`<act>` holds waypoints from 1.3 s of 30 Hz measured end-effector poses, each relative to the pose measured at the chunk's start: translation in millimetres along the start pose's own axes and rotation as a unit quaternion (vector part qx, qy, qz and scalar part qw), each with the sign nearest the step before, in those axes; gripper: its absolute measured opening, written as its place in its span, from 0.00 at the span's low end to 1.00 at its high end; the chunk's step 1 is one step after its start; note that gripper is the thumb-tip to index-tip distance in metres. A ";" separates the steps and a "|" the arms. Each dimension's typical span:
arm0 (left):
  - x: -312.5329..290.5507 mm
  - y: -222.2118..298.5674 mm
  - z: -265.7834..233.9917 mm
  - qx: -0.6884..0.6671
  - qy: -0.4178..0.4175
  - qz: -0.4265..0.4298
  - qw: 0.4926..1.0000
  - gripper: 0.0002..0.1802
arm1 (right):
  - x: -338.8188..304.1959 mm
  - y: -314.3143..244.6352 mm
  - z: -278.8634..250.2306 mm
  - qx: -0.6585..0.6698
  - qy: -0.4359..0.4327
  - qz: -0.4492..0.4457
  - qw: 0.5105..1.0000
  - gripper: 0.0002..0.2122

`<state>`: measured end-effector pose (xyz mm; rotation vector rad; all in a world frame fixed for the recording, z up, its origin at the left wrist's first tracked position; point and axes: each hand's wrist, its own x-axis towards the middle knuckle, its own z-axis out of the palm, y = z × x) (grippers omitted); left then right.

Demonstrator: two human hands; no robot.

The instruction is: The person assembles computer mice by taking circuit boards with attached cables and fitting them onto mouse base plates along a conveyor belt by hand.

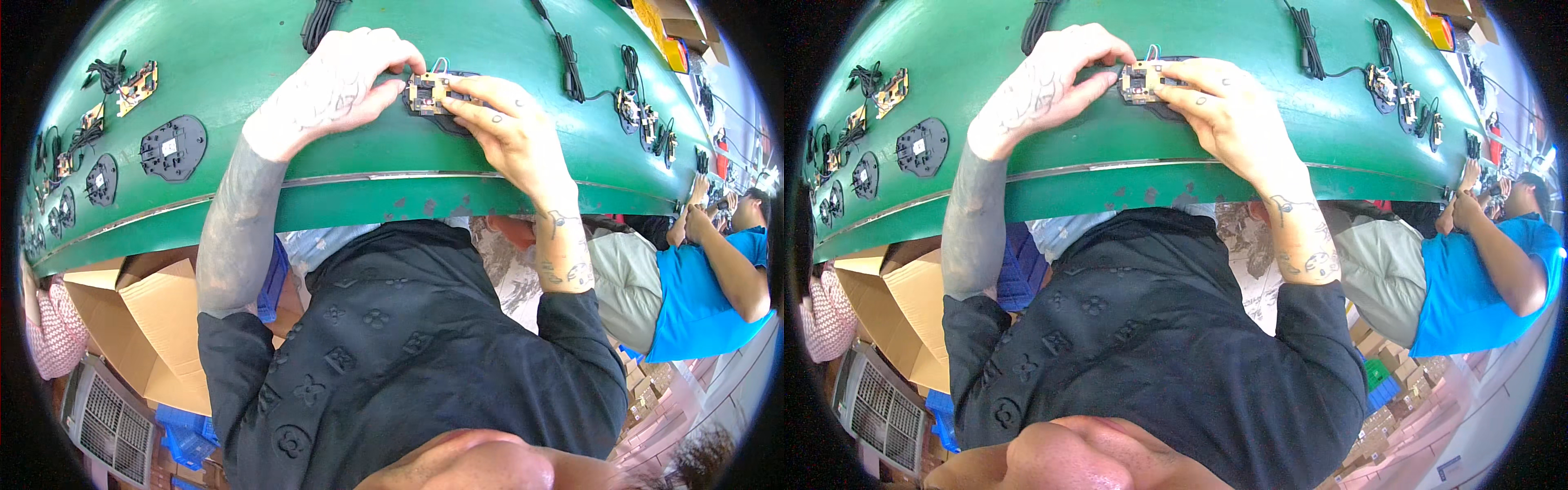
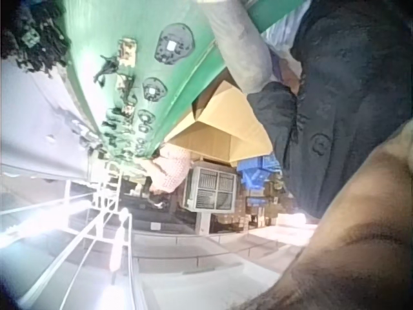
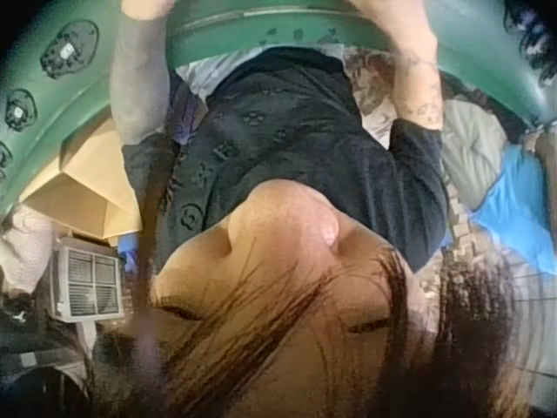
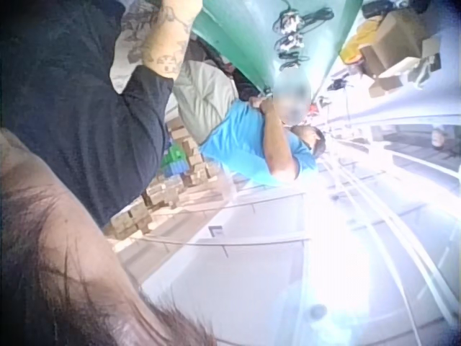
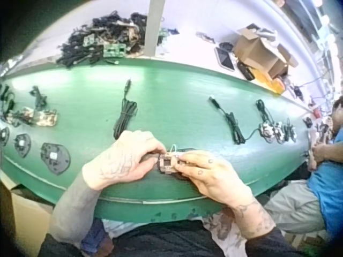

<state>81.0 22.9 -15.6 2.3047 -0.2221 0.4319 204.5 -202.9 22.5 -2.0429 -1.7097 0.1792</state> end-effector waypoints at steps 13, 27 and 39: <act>-14.9 44.4 7.4 0.288 -0.019 0.004 0.958 0.21 | -2.2 24.7 -5.0 -0.101 -0.046 -0.073 0.991 0.23; -14.5 26.4 -13.8 0.067 -0.049 -0.105 0.991 0.20 | 13.1 10.2 15.1 -0.051 0.004 -0.077 0.996 0.20; -0.6 24.0 -13.2 0.057 -0.086 -0.148 0.984 0.19 | 11.9 14.4 8.1 0.020 -0.016 0.017 1.000 0.14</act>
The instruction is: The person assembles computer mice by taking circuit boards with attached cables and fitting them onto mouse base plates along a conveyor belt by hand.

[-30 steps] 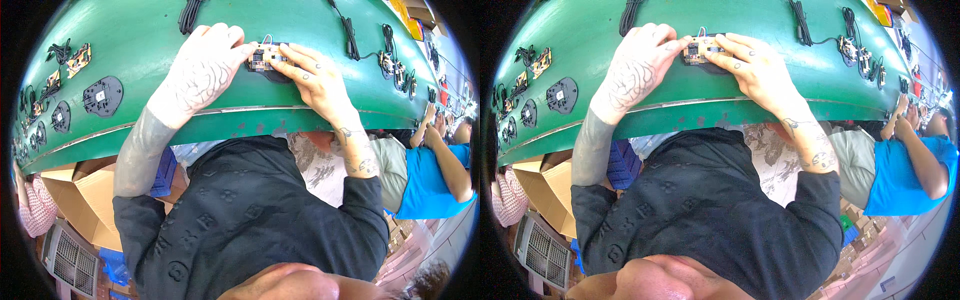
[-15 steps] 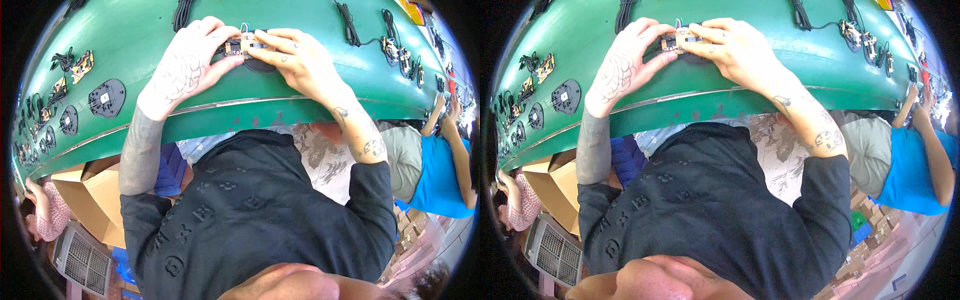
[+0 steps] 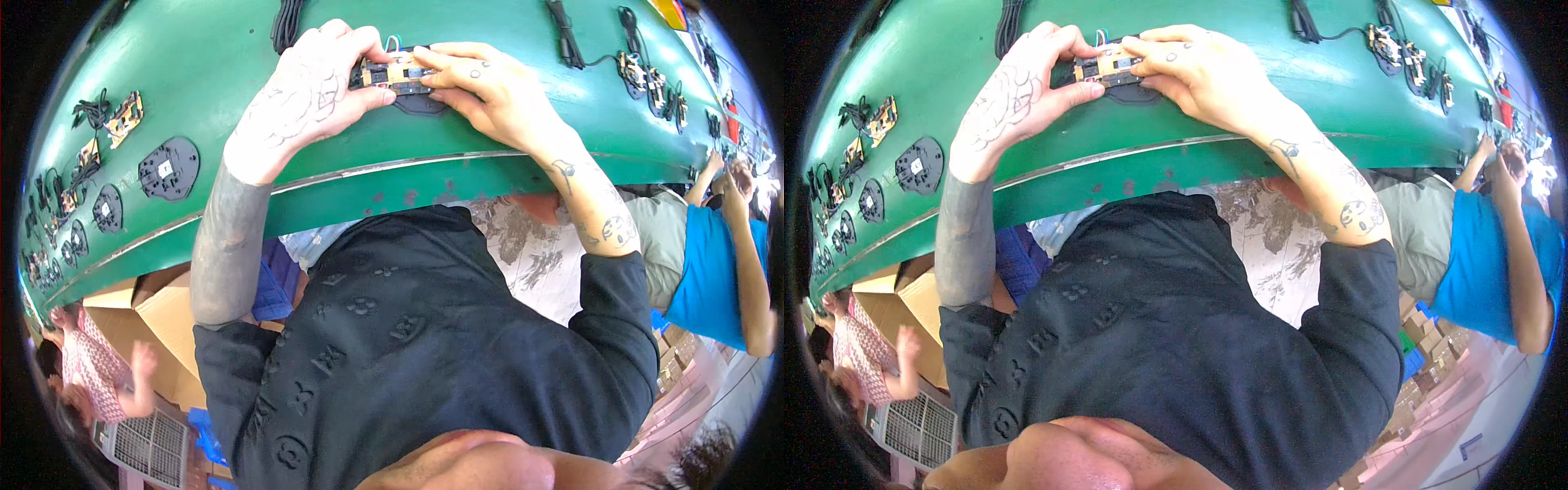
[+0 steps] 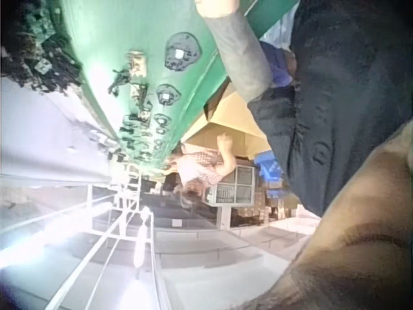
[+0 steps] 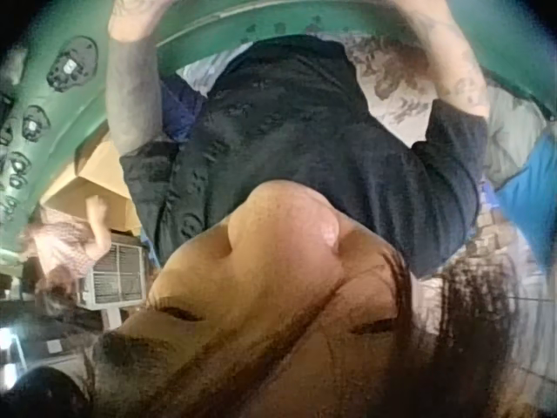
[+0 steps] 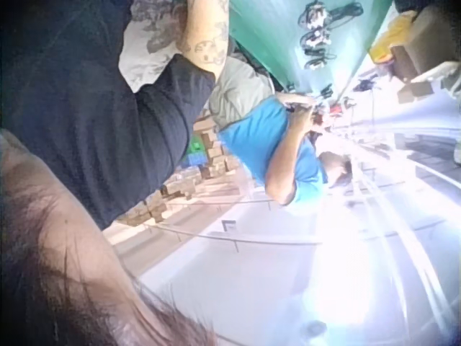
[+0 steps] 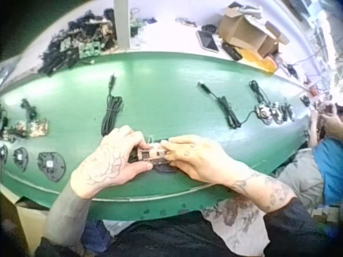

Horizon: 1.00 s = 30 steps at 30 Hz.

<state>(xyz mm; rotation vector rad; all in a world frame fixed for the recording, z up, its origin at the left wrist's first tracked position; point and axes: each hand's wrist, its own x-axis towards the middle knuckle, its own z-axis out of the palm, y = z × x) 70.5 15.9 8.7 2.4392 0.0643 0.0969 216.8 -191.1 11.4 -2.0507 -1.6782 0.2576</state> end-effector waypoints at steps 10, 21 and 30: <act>-5.5 -9.3 3.4 -0.014 0.051 0.045 0.998 0.19 | 11.5 -0.2 -7.3 0.040 0.007 0.070 0.997 0.09; -6.4 -8.3 9.4 -0.014 0.063 0.052 0.997 0.19 | 10.9 9.5 -3.2 0.078 -0.027 0.148 0.985 0.08; -14.6 -11.8 6.9 -0.001 0.136 0.104 0.985 0.16 | 10.1 9.3 -1.1 0.063 0.013 0.112 0.992 0.08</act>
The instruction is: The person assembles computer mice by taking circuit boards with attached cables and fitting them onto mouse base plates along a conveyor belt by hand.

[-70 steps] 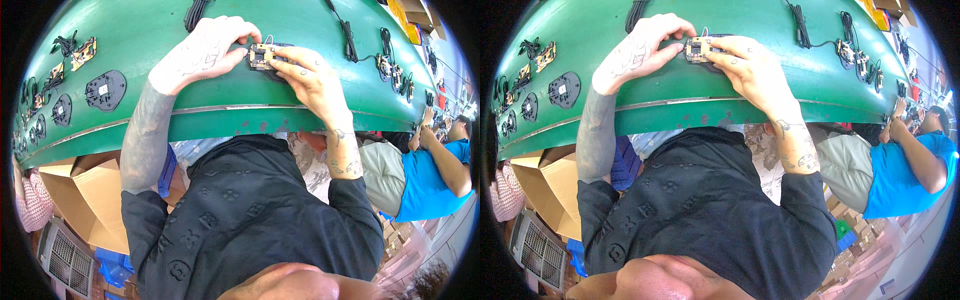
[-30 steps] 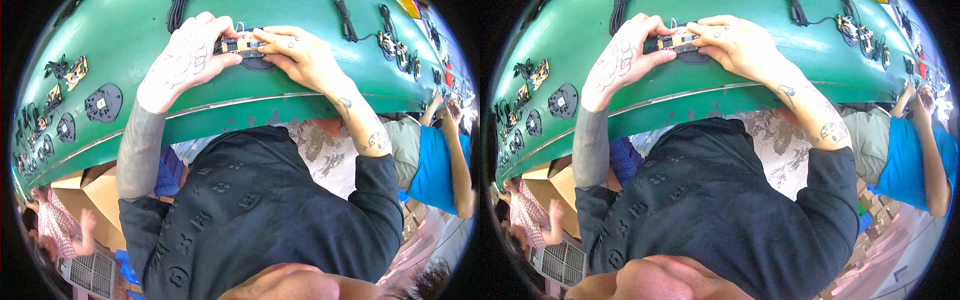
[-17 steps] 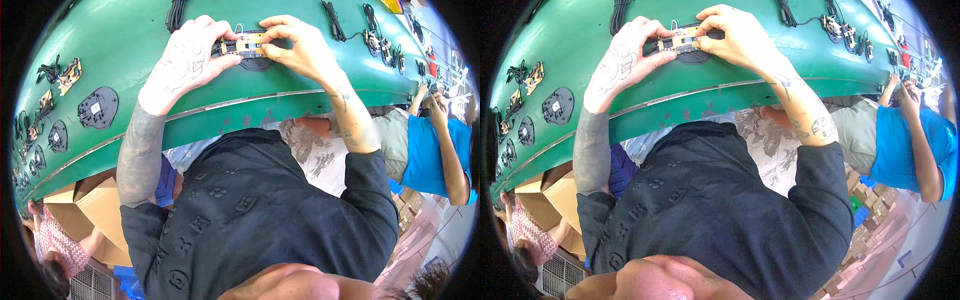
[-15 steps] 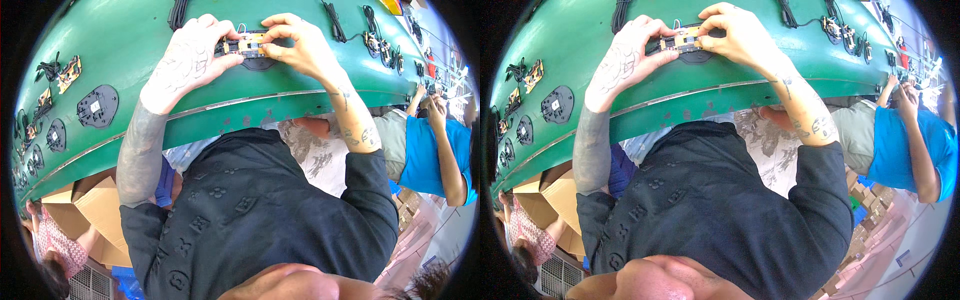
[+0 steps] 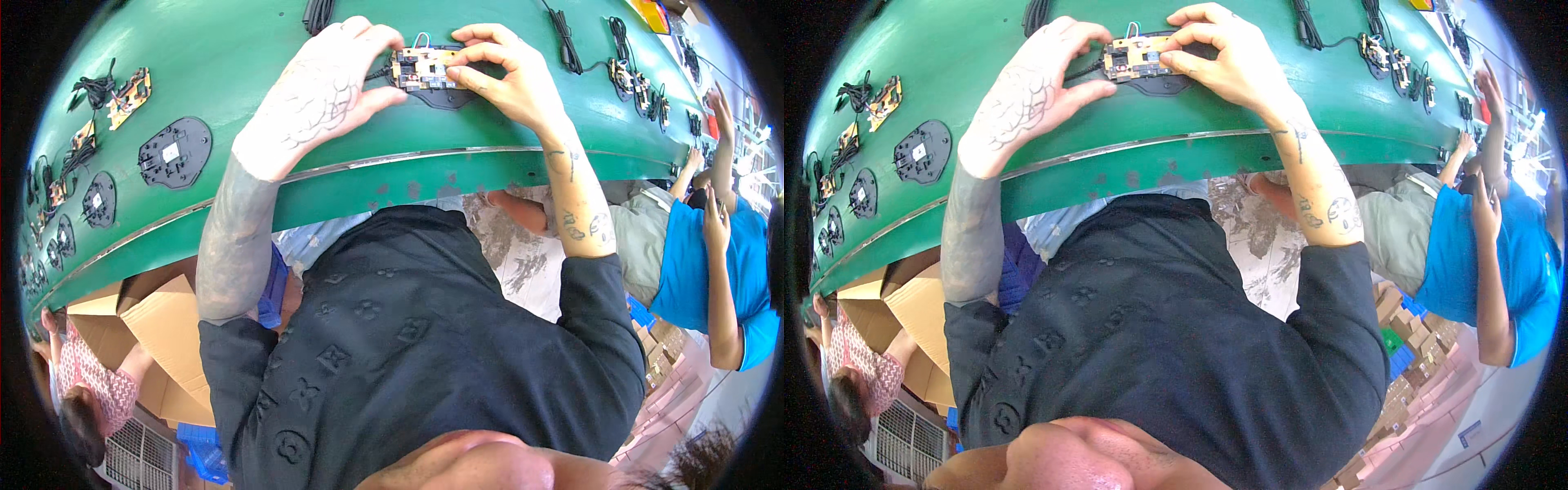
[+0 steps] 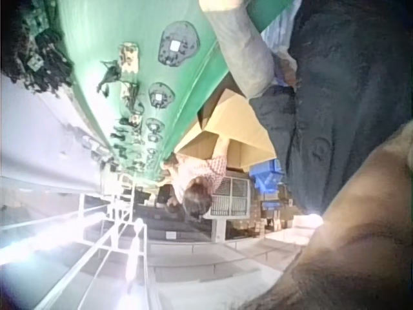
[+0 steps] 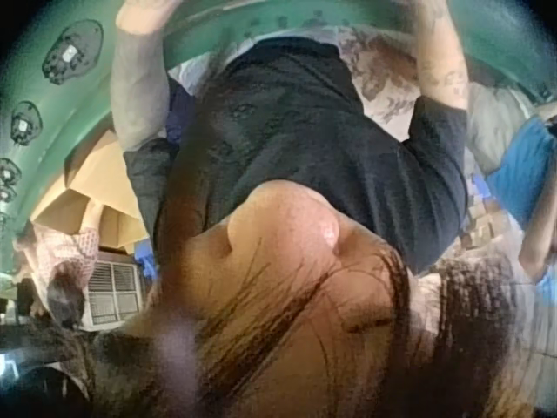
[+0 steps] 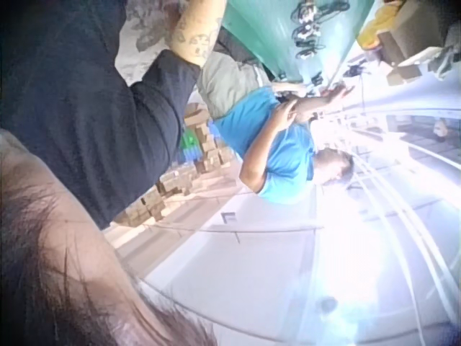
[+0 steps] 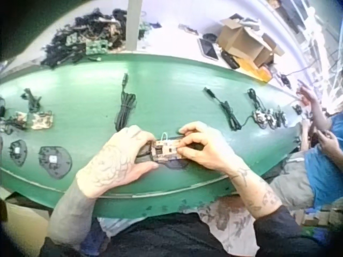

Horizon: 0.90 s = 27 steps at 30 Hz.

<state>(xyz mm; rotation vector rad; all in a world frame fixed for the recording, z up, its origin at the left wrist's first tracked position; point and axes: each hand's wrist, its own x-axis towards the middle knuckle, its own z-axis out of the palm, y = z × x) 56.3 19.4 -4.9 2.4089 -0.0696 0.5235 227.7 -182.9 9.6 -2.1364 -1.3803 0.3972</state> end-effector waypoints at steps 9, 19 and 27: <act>-9.1 -12.2 -6.4 0.040 -0.005 0.024 0.999 0.05 | -3.1 -7.1 3.1 0.004 0.007 0.005 1.000 0.08; -10.9 0.6 2.0 0.029 0.001 -0.062 0.998 0.04 | -5.7 -8.7 6.5 -0.007 0.035 0.004 0.999 0.08; -14.1 11.1 15.7 0.091 0.056 -0.046 0.993 0.04 | -8.6 -8.6 7.0 -0.026 0.052 0.001 0.998 0.09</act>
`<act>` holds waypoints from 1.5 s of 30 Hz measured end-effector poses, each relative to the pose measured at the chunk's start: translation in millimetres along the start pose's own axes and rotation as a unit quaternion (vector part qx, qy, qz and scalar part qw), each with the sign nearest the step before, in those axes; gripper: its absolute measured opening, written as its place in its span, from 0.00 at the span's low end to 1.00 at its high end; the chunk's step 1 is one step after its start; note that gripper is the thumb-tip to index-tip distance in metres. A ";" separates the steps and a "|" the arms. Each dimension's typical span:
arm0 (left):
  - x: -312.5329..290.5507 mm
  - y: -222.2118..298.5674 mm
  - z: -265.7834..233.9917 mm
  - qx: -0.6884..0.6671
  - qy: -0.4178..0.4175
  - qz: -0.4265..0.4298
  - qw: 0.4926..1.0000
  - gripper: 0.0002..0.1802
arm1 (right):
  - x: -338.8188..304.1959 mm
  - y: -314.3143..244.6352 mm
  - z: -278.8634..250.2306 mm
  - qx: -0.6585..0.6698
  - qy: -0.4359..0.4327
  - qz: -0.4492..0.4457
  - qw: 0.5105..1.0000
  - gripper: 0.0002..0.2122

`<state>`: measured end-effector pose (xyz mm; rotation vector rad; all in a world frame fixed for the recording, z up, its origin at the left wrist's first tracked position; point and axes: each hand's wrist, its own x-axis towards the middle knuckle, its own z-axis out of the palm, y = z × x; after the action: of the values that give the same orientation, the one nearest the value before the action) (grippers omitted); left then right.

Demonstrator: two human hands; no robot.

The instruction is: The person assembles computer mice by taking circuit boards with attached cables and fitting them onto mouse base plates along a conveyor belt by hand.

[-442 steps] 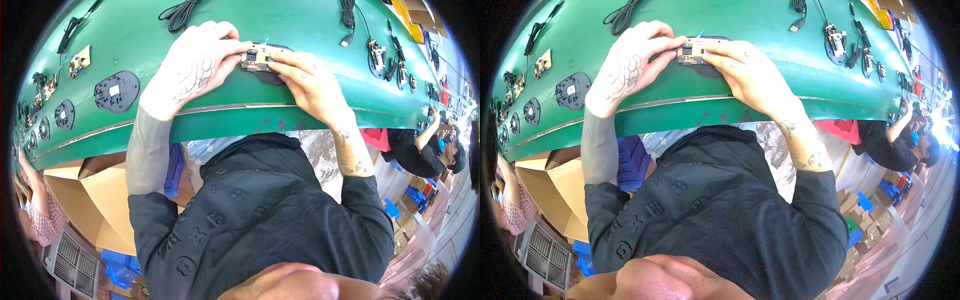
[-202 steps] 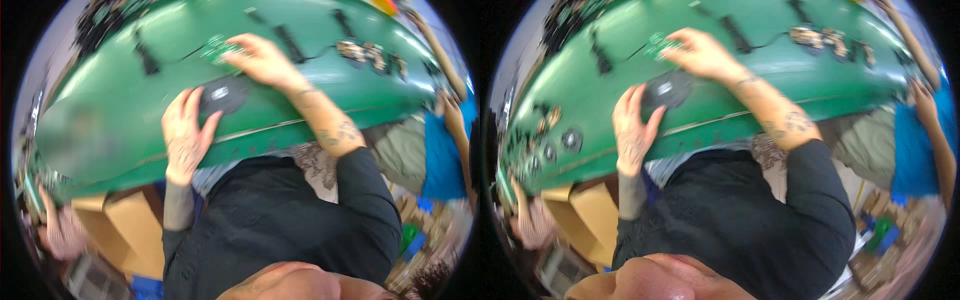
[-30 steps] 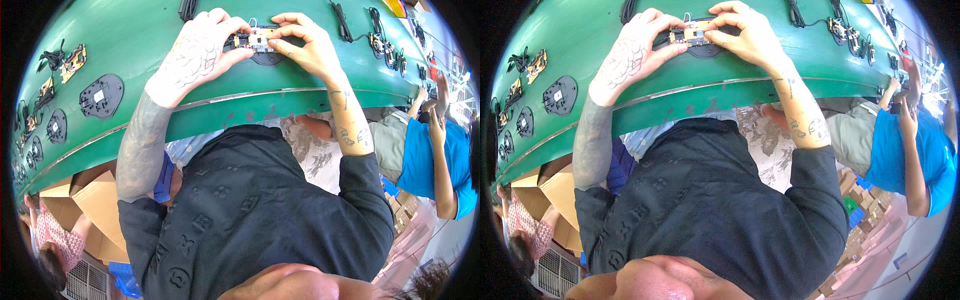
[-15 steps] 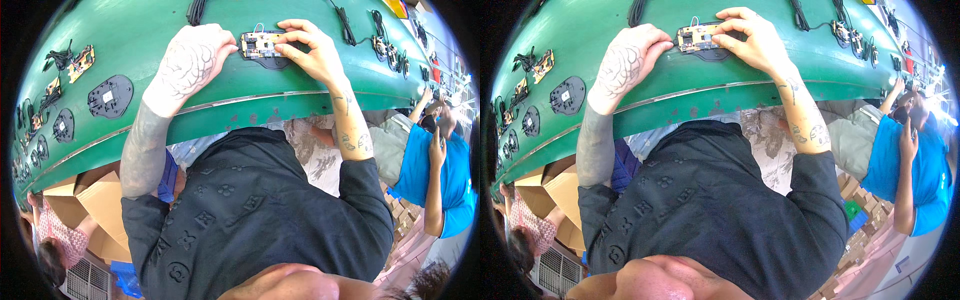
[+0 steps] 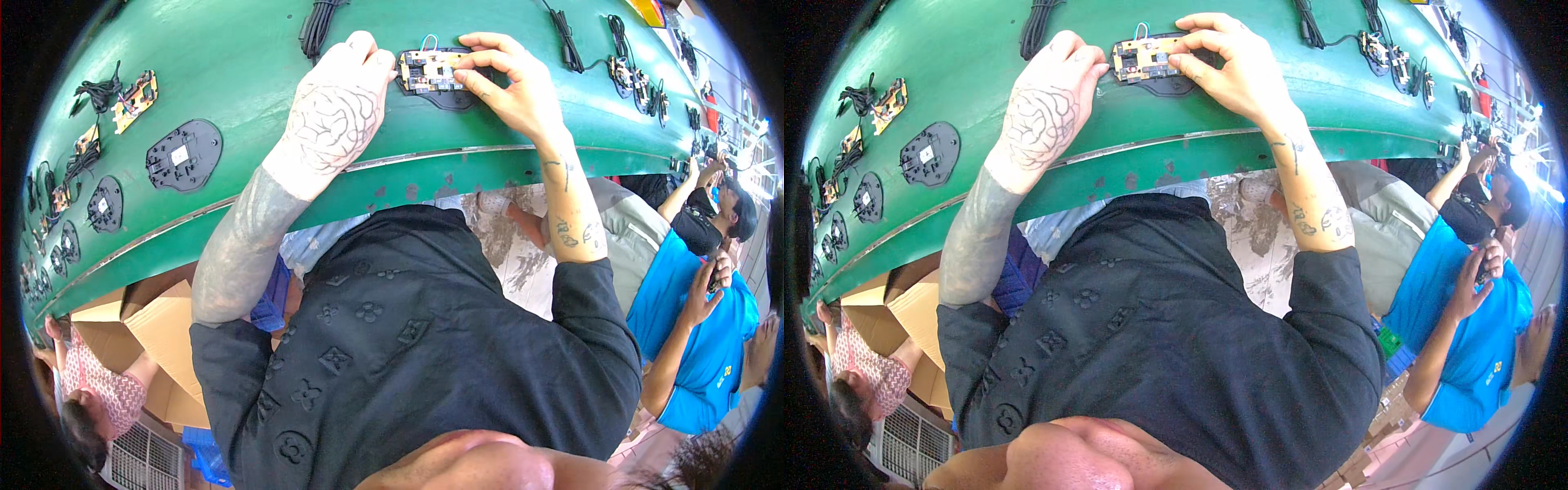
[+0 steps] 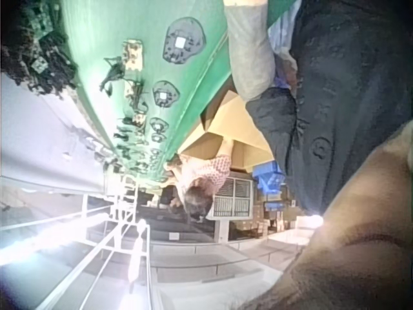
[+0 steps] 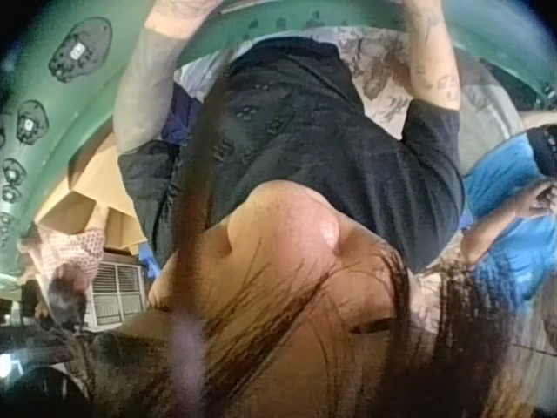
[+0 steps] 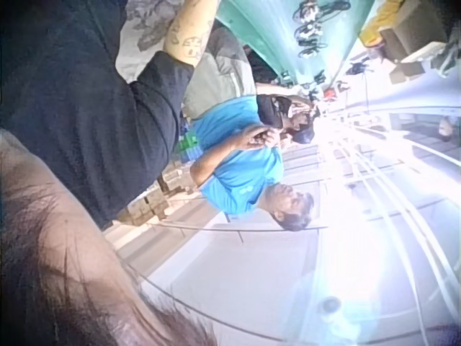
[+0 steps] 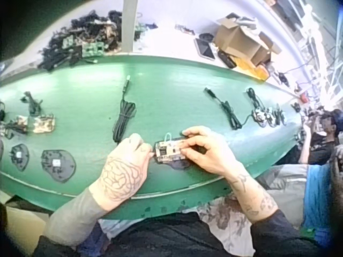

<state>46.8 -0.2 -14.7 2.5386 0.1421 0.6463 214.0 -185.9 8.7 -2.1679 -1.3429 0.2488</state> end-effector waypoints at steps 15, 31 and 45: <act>3.5 -12.1 -4.5 -0.074 -0.024 -0.014 0.997 0.09 | 4.6 -43.8 34.3 -0.135 0.050 -0.168 0.975 0.12; -28.5 -33.6 -98.3 -0.020 0.237 -0.032 0.971 0.11 | 61.2 -32.9 20.7 -0.270 0.143 -0.072 0.949 0.15; -142.6 -73.7 -134.2 0.083 0.060 -0.177 0.979 0.30 | 184.6 -149.0 174.5 0.064 -0.060 -0.290 0.953 0.17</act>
<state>-140.4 93.1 -10.2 2.5360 0.7012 0.6655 112.4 88.3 -26.3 -1.5854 -1.9035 0.2268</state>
